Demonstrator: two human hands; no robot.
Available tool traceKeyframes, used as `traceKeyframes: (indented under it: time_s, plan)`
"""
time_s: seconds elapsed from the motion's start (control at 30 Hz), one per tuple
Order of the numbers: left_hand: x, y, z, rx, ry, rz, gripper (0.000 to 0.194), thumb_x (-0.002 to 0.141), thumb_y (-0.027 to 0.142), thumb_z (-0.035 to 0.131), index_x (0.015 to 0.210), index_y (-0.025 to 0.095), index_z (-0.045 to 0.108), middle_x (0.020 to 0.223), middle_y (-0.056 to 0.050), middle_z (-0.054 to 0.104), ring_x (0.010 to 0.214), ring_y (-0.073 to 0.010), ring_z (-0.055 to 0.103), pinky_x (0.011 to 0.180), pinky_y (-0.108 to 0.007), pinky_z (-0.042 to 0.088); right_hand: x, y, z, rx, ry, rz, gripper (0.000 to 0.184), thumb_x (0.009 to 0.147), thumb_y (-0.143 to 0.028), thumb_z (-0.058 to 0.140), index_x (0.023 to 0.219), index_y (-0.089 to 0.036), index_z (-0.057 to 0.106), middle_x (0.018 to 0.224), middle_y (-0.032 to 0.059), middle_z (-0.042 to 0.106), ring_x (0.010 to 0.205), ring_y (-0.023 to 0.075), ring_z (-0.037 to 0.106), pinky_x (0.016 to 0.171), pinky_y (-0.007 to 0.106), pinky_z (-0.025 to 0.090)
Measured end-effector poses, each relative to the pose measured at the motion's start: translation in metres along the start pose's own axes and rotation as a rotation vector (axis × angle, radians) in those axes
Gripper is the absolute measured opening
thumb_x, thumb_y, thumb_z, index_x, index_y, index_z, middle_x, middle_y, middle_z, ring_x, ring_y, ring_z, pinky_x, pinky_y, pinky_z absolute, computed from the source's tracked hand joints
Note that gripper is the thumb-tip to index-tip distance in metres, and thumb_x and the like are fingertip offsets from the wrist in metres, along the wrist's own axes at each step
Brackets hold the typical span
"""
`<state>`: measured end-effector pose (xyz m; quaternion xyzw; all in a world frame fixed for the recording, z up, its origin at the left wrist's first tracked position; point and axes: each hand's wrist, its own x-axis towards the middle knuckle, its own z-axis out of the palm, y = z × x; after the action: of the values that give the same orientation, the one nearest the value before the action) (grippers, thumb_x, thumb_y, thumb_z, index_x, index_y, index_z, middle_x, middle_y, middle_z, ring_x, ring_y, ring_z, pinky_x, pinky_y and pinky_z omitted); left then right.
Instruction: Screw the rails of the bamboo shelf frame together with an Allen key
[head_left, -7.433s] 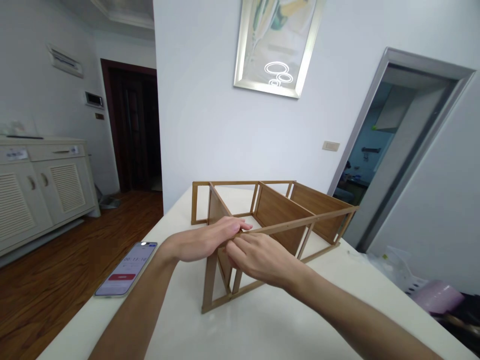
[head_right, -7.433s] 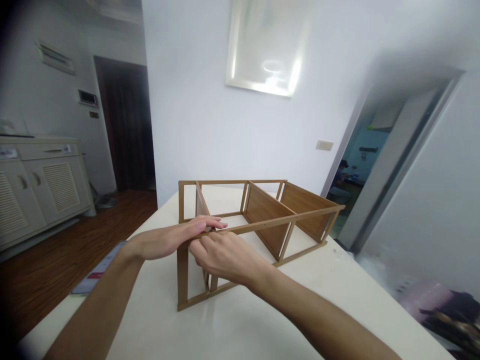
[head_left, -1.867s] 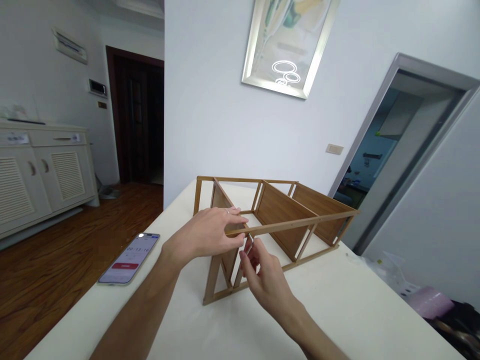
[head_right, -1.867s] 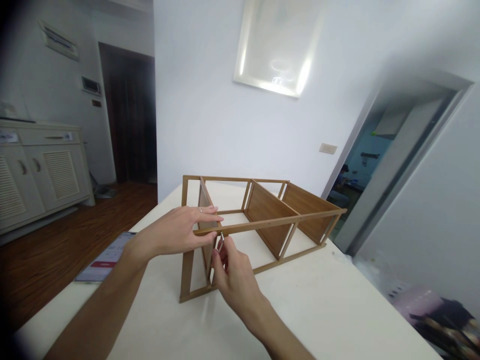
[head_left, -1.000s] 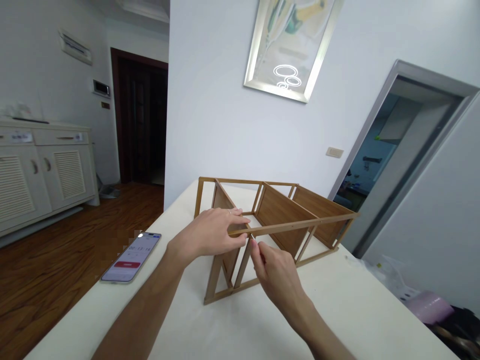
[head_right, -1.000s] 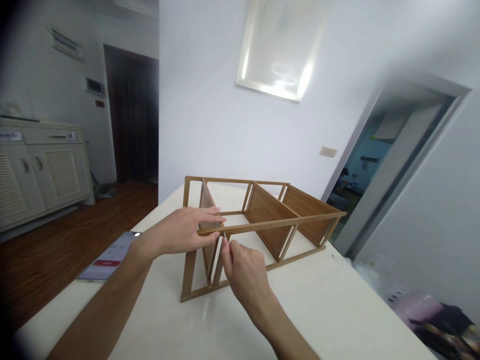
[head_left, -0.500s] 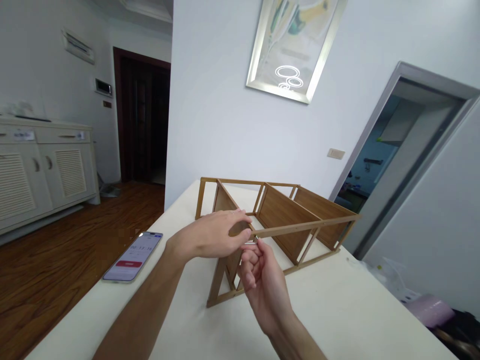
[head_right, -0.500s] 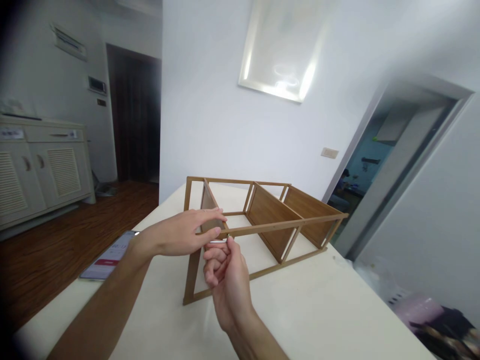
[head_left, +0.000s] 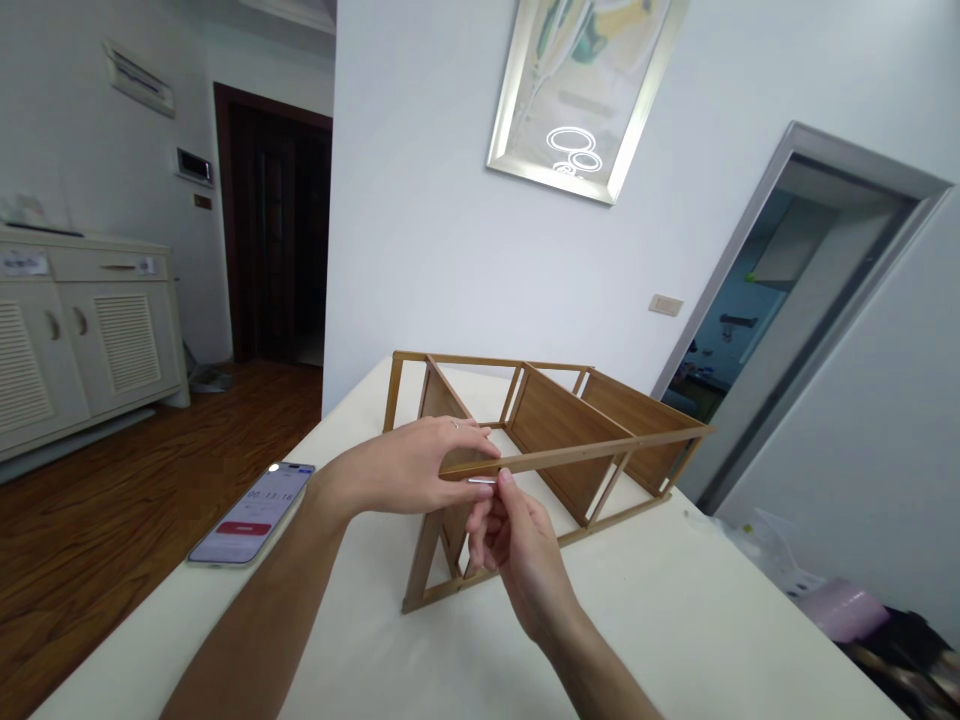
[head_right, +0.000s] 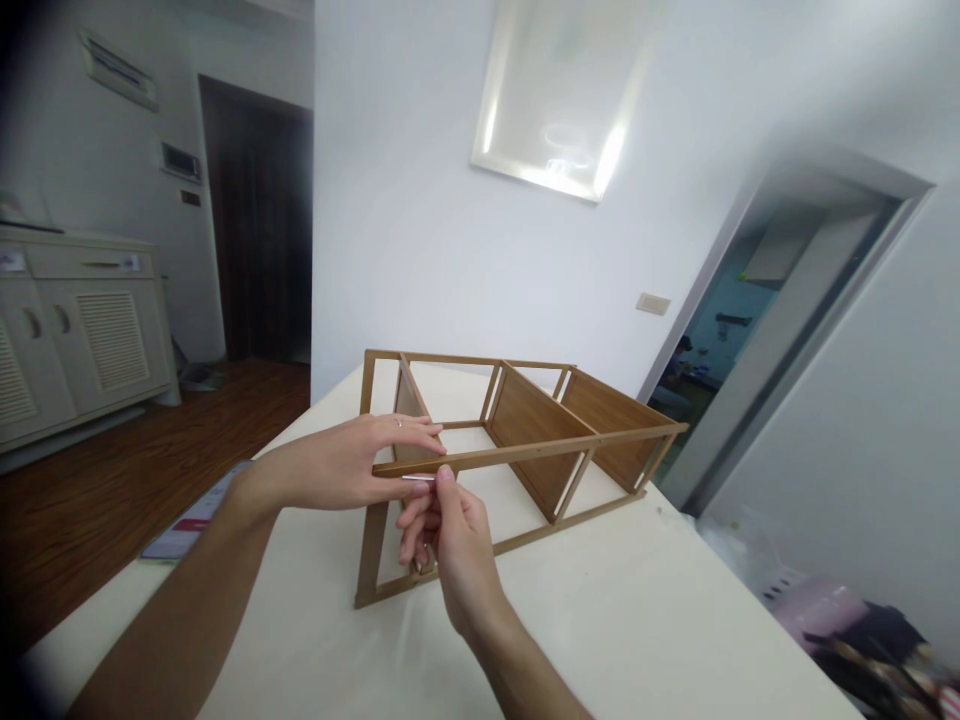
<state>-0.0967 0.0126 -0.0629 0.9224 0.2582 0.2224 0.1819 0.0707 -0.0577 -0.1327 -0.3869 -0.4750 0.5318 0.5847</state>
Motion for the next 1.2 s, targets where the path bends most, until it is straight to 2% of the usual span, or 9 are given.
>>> traceKeyframes:
  time_s: [0.1, 0.2, 0.4, 0.47, 0.57, 0.67, 0.77, 0.93, 1.2]
  plan:
    - [0.001, -0.002, -0.002, -0.011, -0.015, -0.002, 0.047, 0.091, 0.060, 0.063, 0.130, 0.034, 0.067, 0.145, 0.000, 0.062, 0.146, -0.0241, 0.044, 0.118, -0.037, 0.038, 0.000, 0.000, -0.005, -0.185, 0.037, -0.044, 0.063, 0.092, -0.072, 0.049, 0.065, -0.016, 0.060, 0.050, -0.0009, 0.057, 0.040, 0.0088, 0.050, 0.043, 0.021, 0.032]
    - [0.002, -0.003, -0.003, -0.011, -0.013, -0.002, 0.050, 0.090, 0.062, 0.062, 0.131, 0.034, 0.067, 0.144, 0.000, 0.063, 0.145, -0.0241, 0.045, 0.117, -0.037, 0.039, 0.000, -0.004, -0.016, -0.525, 0.114, -0.211, 0.056, 0.098, -0.065, 0.046, 0.071, -0.018, 0.062, 0.057, -0.0001, 0.062, 0.045, 0.0104, 0.053, 0.047, 0.024, 0.038]
    - [0.001, -0.002, -0.001, 0.017, 0.014, -0.007, 0.053, 0.090, 0.065, 0.060, 0.132, 0.032, 0.067, 0.144, 0.000, 0.063, 0.145, -0.0241, 0.047, 0.118, -0.038, 0.040, 0.001, -0.026, -0.033, -1.320, 0.255, -0.915, 0.027, 0.101, -0.037, 0.057, 0.081, -0.019, 0.062, 0.070, 0.0011, 0.066, 0.063, 0.0145, 0.058, 0.062, 0.027, 0.040]
    - [0.000, -0.003, 0.000, 0.024, 0.016, -0.002, 0.051, 0.091, 0.063, 0.059, 0.133, 0.033, 0.066, 0.145, 0.000, 0.063, 0.145, -0.0240, 0.046, 0.118, -0.038, 0.040, 0.000, -0.036, -0.030, -1.501, 0.231, -1.052, 0.025, 0.102, -0.033, 0.057, 0.082, -0.019, 0.062, 0.073, 0.0024, 0.067, 0.069, 0.0167, 0.059, 0.065, 0.029, 0.040]
    - [0.000, -0.006, 0.001, 0.032, 0.020, 0.006, 0.047, 0.092, 0.053, 0.063, 0.135, 0.034, 0.064, 0.146, 0.000, 0.062, 0.145, -0.0235, 0.046, 0.119, -0.038, 0.039, 0.001, -0.048, -0.022, -1.675, 0.152, -1.075, 0.031, 0.103, -0.039, 0.052, 0.081, -0.019, 0.061, 0.071, 0.0027, 0.065, 0.067, 0.0180, 0.057, 0.064, 0.031, 0.037]
    - [0.001, -0.008, 0.002, 0.024, 0.032, 0.017, 0.042, 0.091, 0.044, 0.065, 0.133, 0.035, 0.066, 0.145, 0.002, 0.062, 0.145, -0.0228, 0.047, 0.118, -0.037, 0.040, 0.002, -0.054, -0.016, -1.758, 0.134, -1.047, 0.040, 0.103, -0.051, 0.048, 0.082, -0.019, 0.060, 0.071, 0.0034, 0.064, 0.066, 0.0189, 0.057, 0.062, 0.032, 0.036]
    - [0.003, -0.008, 0.002, 0.000, 0.052, 0.018, 0.038, 0.093, 0.050, 0.061, 0.127, 0.035, 0.070, 0.140, 0.003, 0.066, 0.141, -0.0226, 0.051, 0.117, -0.035, 0.041, 0.002, -0.055, -0.016, -1.812, 0.102, -0.980, 0.041, 0.104, -0.053, 0.046, 0.087, -0.019, 0.060, 0.073, 0.0034, 0.066, 0.065, 0.0192, 0.060, 0.062, 0.032, 0.036]
    - [0.004, -0.006, 0.001, 0.004, 0.067, 0.010, 0.041, 0.095, 0.051, 0.057, 0.129, 0.032, 0.069, 0.138, 0.003, 0.068, 0.139, -0.0228, 0.054, 0.115, -0.035, 0.043, 0.005, -0.053, -0.021, -1.835, -0.072, -0.913, 0.029, 0.107, -0.041, 0.045, 0.095, -0.019, 0.060, 0.077, 0.0022, 0.069, 0.068, 0.0185, 0.063, 0.061, 0.032, 0.034]
    - [0.005, -0.013, 0.001, -0.007, 0.089, 0.016, 0.042, 0.094, 0.050, 0.059, 0.130, 0.031, 0.069, 0.136, -0.002, 0.067, 0.129, -0.0244, 0.058, 0.114, -0.037, 0.043, 0.030, -0.056, -0.032, -1.836, -0.173, -1.015, 0.046, 0.108, -0.049, 0.037, 0.085, -0.019, 0.063, 0.067, 0.0030, 0.066, 0.062, 0.0156, 0.056, 0.058, 0.031, 0.028]
